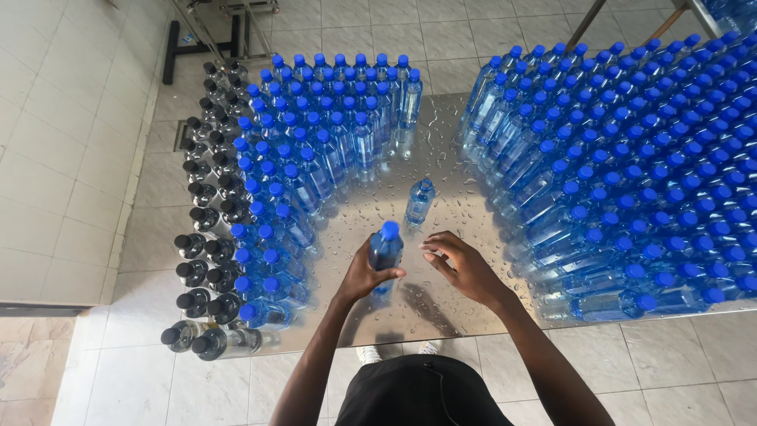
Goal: The person repeatedly picks up plastic water bottles with blue caps from a table and secures the caps by hand. The bottles are arranged in rows on a stainless steel surface, and the person handles them one at a time, tightening each cap before placing the bottle back.
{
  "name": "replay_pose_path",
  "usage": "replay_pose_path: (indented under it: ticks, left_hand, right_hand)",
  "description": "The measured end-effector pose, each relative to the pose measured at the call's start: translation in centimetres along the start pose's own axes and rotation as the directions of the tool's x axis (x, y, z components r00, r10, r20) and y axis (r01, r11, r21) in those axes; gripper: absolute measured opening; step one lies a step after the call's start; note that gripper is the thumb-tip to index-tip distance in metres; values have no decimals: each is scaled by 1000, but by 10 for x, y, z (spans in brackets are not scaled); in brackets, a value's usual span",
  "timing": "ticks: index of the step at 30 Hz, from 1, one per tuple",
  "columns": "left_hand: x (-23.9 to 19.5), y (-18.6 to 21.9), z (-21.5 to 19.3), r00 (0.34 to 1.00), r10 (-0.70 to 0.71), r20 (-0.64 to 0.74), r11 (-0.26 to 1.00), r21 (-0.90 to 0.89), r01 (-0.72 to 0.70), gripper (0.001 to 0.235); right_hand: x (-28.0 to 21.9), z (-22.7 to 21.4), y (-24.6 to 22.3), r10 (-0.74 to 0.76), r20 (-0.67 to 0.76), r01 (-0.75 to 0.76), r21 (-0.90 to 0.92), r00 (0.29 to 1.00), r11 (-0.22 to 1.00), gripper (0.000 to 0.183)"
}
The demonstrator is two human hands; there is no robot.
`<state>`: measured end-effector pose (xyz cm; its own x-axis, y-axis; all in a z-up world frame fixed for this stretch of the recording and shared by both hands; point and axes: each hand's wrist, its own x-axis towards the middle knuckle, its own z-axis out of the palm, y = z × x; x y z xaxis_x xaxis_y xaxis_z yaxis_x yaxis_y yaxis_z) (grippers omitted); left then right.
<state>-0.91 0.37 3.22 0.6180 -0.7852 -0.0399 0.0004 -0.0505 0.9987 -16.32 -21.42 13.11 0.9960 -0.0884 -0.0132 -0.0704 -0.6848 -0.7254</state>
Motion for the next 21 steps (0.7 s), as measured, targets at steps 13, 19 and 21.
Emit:
replay_pose_path:
  ticks: [13, 19, 21]
  left_hand:
    - [-14, -111, 10, 827, -551, -112, 834, -85, 545, 63]
    - [1, -143, 5, 846, -529, -65, 825, -271, 495, 53]
    - [-3, -132, 5, 880, -471, -69, 869, -208, 449, 54]
  right_hand:
    - [-17, 20, 34, 104, 93, -106, 18, 990, 994, 34]
    - [-13, 19, 30, 111, 97, -112, 8, 989, 994, 35]
    - [-12, 15, 22, 103, 122, -105, 12, 987, 994, 36]
